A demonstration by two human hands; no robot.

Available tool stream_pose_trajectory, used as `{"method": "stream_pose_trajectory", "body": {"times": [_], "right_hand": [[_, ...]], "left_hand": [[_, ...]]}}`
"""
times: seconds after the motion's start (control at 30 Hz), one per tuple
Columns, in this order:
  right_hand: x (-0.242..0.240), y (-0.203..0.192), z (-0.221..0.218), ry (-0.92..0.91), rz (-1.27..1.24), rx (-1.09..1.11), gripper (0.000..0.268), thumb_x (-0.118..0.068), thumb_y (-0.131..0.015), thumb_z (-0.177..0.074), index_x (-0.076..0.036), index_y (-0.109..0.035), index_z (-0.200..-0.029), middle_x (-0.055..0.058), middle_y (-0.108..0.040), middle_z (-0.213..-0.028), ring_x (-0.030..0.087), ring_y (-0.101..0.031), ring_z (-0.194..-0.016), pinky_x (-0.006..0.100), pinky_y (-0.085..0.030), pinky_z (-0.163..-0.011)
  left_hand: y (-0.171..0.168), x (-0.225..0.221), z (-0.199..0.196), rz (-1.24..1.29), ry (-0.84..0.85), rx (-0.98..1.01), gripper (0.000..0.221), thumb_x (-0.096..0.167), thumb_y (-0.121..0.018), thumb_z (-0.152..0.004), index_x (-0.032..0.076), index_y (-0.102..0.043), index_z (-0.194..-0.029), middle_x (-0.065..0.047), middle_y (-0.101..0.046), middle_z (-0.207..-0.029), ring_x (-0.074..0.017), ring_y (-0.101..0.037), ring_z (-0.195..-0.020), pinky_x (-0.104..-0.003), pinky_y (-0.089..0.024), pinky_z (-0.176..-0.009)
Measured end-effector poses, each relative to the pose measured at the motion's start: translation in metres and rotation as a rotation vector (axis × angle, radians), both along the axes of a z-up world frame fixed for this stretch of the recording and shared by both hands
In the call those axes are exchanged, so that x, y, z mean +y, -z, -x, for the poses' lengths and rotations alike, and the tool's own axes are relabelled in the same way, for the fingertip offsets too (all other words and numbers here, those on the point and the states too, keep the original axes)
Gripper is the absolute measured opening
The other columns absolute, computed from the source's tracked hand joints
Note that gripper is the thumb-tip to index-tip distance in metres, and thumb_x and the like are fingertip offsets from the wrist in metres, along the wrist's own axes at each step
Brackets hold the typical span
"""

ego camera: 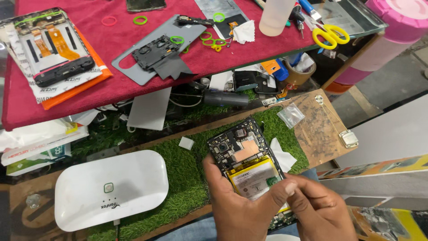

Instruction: The person uses a red plastic pry tool to lift and separate the internal components of a disassembled smartphone. They then place a battery into the phone's chassis and set the device down on the workbench.

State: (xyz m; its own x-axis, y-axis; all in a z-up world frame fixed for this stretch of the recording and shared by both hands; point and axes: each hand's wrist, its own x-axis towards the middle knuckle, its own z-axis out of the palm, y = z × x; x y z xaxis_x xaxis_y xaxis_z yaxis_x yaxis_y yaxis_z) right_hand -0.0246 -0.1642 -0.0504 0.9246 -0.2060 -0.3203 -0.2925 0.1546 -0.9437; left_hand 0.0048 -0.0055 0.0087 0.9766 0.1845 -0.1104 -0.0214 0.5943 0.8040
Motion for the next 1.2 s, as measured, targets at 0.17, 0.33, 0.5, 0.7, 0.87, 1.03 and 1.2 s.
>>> {"method": "stream_pose_trajectory", "body": {"times": [0.17, 0.33, 0.5, 0.7, 0.87, 1.03, 1.2], "right_hand": [[0.015, -0.007, 0.004, -0.024, 0.208, -0.156, 0.035, -0.008, -0.067, -0.09, 0.008, -0.072, -0.121, 0.017, -0.08, -0.11, 0.02, -0.071, -0.106, 0.031, -0.053, -0.094], [0.023, -0.008, 0.003, -0.063, 0.271, -0.266, 0.033, -0.012, -0.066, -0.094, 0.008, -0.07, -0.12, 0.013, -0.073, -0.109, 0.015, -0.067, -0.106, 0.028, -0.05, -0.094], [0.027, -0.007, 0.006, -0.084, 0.445, -0.303, 0.033, -0.011, -0.069, -0.093, 0.007, -0.072, -0.119, 0.014, -0.073, -0.106, 0.018, -0.067, -0.101, 0.029, -0.05, -0.091], [0.023, -0.009, 0.009, -0.155, 0.347, -0.384, 0.041, -0.01, -0.068, -0.091, 0.008, -0.067, -0.128, 0.016, -0.071, -0.118, 0.021, -0.065, -0.117, 0.031, -0.045, -0.104], [0.023, -0.014, 0.004, -0.244, 0.033, -0.234, 0.051, -0.006, -0.067, -0.091, 0.01, -0.06, -0.139, 0.019, -0.066, -0.129, 0.024, -0.061, -0.127, 0.034, -0.042, -0.108], [0.017, -0.02, -0.007, -0.115, -0.209, 0.04, 0.059, -0.013, -0.059, -0.093, 0.006, -0.051, -0.148, 0.016, -0.068, -0.136, 0.021, -0.06, -0.127, 0.035, -0.044, -0.106], [0.013, -0.024, -0.013, -0.218, -0.074, -0.27, 0.083, 0.0, -0.072, -0.09, 0.004, -0.028, -0.16, 0.019, -0.055, -0.143, 0.024, -0.06, -0.119, 0.037, -0.057, -0.088]], "left_hand": [[-0.001, 0.002, -0.001, -0.004, -0.007, -0.004, 0.062, 0.003, -0.084, -0.077, 0.003, -0.046, -0.126, -0.011, -0.07, -0.106, -0.0156, -0.072, -0.09, -0.032, -0.064, -0.08], [0.005, 0.001, 0.002, 0.016, -0.051, 0.039, 0.055, 0.003, -0.081, -0.081, 0.004, -0.047, -0.124, -0.01, -0.07, -0.101, -0.0142, -0.071, -0.087, -0.031, -0.062, -0.078], [0.01, 0.0, 0.001, 0.057, -0.128, -0.047, 0.046, 0.004, -0.079, -0.087, 0.003, -0.049, -0.122, -0.011, -0.07, -0.102, -0.0142, -0.069, -0.089, -0.031, -0.061, -0.079], [0.011, -0.001, 0.002, 0.075, -0.15, 0.007, 0.044, 0.003, -0.077, -0.086, 0.004, -0.05, -0.121, -0.01, -0.069, -0.101, -0.0137, -0.069, -0.088, -0.031, -0.061, -0.078], [0.014, 0.001, -0.003, 0.064, -0.154, 0.055, 0.044, 0.002, -0.076, -0.086, 0.005, -0.05, -0.121, -0.009, -0.068, -0.104, -0.013, -0.067, -0.089, -0.029, -0.06, -0.077], [0.018, 0.008, -0.01, 0.37, -0.066, 0.156, 0.044, 0.01, -0.057, -0.093, 0.005, -0.046, -0.135, -0.014, -0.065, -0.116, -0.0192, -0.068, -0.101, -0.039, -0.058, -0.088], [0.017, 0.01, -0.013, 0.494, 0.079, 0.046, 0.056, 0.005, -0.043, -0.087, 0.002, -0.037, -0.143, -0.018, -0.062, -0.126, -0.0248, -0.07, -0.11, -0.046, -0.057, -0.096]]}}
